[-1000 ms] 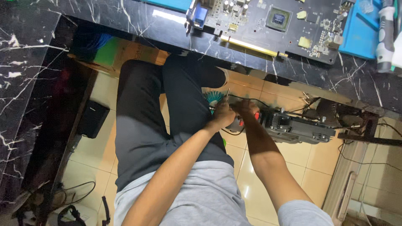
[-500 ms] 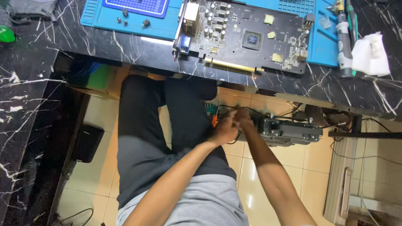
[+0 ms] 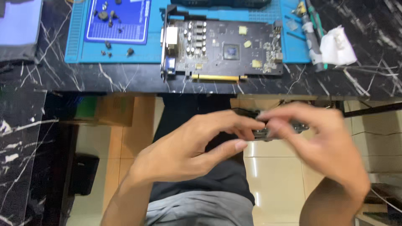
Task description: The person cleans a graphics card and a metal heatsink using a brush and a screwdriver. They scrub the heatsink fins and the card surface, then use the screwdriver to scrape residue from the heatsink.
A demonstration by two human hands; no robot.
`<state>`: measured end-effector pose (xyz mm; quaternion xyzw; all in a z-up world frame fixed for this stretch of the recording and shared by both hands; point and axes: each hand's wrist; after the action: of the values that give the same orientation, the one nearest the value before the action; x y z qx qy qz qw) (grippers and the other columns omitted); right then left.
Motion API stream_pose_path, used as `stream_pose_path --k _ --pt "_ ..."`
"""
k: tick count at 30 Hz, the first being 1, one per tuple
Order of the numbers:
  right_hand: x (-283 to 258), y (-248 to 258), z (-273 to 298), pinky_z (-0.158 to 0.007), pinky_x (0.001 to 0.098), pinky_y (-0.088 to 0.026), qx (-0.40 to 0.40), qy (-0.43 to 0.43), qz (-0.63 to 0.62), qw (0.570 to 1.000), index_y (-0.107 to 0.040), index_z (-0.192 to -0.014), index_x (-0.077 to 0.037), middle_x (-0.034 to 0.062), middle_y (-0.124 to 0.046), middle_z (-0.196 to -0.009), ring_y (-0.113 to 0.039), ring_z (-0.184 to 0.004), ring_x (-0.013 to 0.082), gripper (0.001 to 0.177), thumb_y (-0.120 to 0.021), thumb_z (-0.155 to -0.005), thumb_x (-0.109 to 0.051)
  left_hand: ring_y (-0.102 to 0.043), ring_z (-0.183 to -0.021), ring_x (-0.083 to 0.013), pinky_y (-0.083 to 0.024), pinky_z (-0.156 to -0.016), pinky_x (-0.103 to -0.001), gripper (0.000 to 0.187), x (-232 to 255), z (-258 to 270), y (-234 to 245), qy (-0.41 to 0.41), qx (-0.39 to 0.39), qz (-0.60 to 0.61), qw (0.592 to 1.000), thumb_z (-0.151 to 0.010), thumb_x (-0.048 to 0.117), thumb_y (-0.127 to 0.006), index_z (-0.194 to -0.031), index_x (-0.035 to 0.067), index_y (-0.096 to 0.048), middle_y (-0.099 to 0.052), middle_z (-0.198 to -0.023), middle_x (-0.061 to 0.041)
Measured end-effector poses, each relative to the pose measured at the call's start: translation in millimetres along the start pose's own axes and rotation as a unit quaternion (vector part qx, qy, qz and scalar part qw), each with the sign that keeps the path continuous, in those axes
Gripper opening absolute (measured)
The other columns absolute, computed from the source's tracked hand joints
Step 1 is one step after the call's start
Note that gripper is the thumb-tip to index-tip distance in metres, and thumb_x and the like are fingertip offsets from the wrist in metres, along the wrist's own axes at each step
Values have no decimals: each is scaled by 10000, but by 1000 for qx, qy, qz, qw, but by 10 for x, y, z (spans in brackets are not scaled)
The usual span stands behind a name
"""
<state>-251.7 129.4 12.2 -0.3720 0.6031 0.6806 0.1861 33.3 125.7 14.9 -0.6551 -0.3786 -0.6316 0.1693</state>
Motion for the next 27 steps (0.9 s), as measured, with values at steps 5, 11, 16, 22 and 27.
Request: stream_pose_path --k 5,11,16,22,27 --pt "-98 119 -588 -881 352 -507 148 74 105 981 -876 -1324 -74 89 -766 -1143 -659 -1004 204 163 -783 -1199 -122 -798 -1130 -262 -614 -998 -392 306 165 -248 172 -63 123 -122 983 -1196 63 -573 -1493 36 -644 -773 -1263 -127" --pt "48 75 -1116 -1015 466 -464 144 164 204 954 -898 -1352 -111 135 -622 -1200 -516 -1113 349 166 -861 -1191 -128 -731 -1155 -351 -585 -1031 -459 333 55 -541 348 -75 206 -248 943 -1155 -102 -559 -1465 -4 -628 -754 -1227 -168" --pt "56 43 -1297 -1032 467 -460 133 179 226 948 -906 -1307 -124 131 -627 -1249 -480 -1123 362 151 -907 -1157 -112 -666 -1084 -388 -575 -957 -488 318 -109 -739 525 -87 225 -355 904 -1117 -183 -594 -1407 -70 -662 -723 -1193 -207" --pt "86 3 -1351 -1023 478 -451 125 199 263 936 -928 -1239 -126 132 -625 -1284 -460 -1118 385 133 -984 -1126 -168 -661 -1266 -416 -578 -1086 -531 432 -220 -835 634 -71 216 -429 874 -1011 -183 -633 -1415 -48 -706 -724 -1319 -198" --pt "95 -29 -1324 -1103 525 -433 136 187 262 937 -933 -1193 -166 127 -689 -1334 -477 -1194 427 94 -987 -1115 -167 -667 -1273 -407 -565 -1085 -527 439 -247 -858 675 -67 208 -428 877 -997 -170 -612 -1397 -19 -712 -725 -1316 -183"
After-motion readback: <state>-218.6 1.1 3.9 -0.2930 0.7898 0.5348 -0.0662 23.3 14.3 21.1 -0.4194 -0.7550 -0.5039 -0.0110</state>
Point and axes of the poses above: each hand's wrist, its own z-axis away from the middle knuckle, its own y-axis out of the back of the hand, x = y × z
